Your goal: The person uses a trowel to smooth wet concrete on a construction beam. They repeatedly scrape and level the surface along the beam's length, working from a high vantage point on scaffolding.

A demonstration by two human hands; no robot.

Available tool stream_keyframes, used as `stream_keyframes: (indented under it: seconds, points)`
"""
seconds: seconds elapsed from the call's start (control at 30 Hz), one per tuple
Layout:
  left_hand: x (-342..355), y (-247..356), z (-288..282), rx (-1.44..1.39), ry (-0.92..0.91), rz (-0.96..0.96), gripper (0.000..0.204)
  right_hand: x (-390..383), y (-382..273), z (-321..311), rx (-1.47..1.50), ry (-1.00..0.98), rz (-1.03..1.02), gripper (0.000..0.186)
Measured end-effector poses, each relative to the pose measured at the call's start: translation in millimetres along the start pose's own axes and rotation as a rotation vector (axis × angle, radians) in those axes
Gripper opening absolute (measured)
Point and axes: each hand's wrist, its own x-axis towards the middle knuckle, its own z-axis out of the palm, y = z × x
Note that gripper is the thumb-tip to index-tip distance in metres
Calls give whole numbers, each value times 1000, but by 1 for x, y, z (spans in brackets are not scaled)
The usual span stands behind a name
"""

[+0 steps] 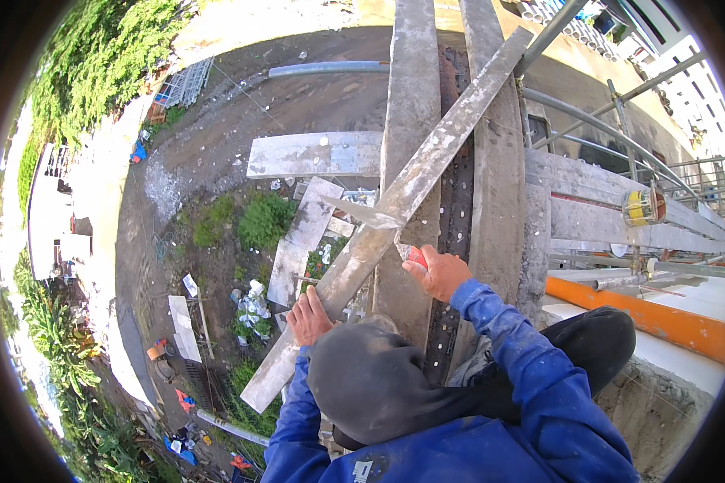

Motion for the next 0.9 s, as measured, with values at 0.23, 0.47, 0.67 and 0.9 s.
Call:
stream_keyframes:
  seconds: [0.23, 0.47, 0.67, 0.9]
  points:
    - [1, 4, -5, -26, -52, -33, 101, -22, -17, -2, 15, -75, -23, 63]
    - [6, 6, -4, -36, -91, -49, 102, -20, -16, -6, 64, -21, 24, 62]
    - [0, 2, 6, -35, -80, -40, 101, -11, 0, 8, 39, -64, 74, 64]
    - [4, 2, 7, -11, -16, 1, 95, -13, 2, 13, 44, -46, 78, 67]
